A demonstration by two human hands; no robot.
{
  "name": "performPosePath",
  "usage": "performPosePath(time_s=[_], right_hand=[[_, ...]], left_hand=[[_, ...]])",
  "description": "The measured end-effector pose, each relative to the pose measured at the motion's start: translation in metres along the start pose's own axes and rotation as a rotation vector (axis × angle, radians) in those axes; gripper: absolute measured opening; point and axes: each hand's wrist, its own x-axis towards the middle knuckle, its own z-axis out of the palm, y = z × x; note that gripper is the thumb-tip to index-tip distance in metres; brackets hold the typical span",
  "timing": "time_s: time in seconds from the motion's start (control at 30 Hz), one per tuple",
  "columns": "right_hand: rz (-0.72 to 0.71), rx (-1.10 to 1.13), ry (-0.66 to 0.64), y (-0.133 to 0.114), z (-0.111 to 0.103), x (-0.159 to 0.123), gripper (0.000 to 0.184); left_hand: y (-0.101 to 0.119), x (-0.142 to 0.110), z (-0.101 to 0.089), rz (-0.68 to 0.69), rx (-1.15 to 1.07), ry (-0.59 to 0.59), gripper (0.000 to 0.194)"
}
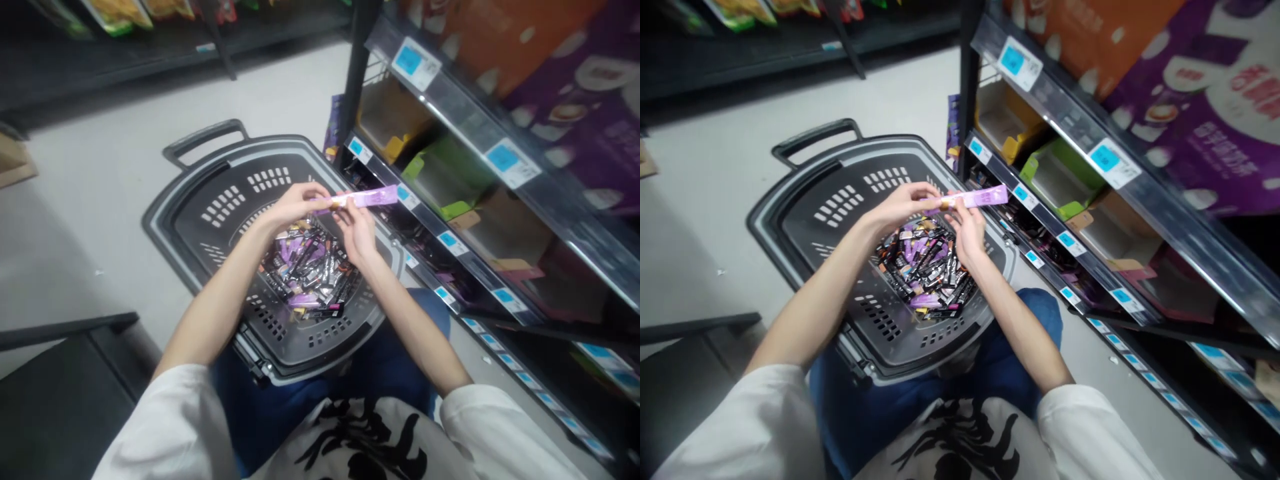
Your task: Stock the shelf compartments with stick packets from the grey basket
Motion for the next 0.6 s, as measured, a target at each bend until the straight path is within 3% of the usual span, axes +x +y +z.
performPosePath(time_s=[0.17, 0.3, 0.37, 0.47, 0.53, 0.6], right_hand=[[0.071, -0.015, 0.01, -0.018, -0.006, -0.011, 0.022], [0.075, -0.019, -0.15, -0.072, -0.036, -0.03, 0.031], [-0.032, -0.079, -0.126, -0.104, -0.064, -0.041, 0.032], [-0.273, -0.196, 0.106, -0.128, -0.122, -0.061, 0.033], [-0.432, -0.257, 0.29, -0.12, -0.169, -0.079, 0.033], [-0.442, -0.365, 0.413, -0.096, -0.217, -0.102, 0.028]], left_hand=[[0.005, 0.0, 0.0, -0.01, 0.032, 0.08, 0.037], [0.008, -0.001, 0.0, -0.029, 0.006, 0.102, 0.035], [0.011, -0.003, 0.001, -0.054, 0.041, 0.059, 0.031], [0.013, -0.005, 0.006, -0.07, 0.117, -0.004, 0.028], [0.014, -0.005, 0.009, -0.078, 0.188, -0.033, 0.03], [0.012, -0.004, 0.013, -0.089, 0.273, -0.081, 0.035]])
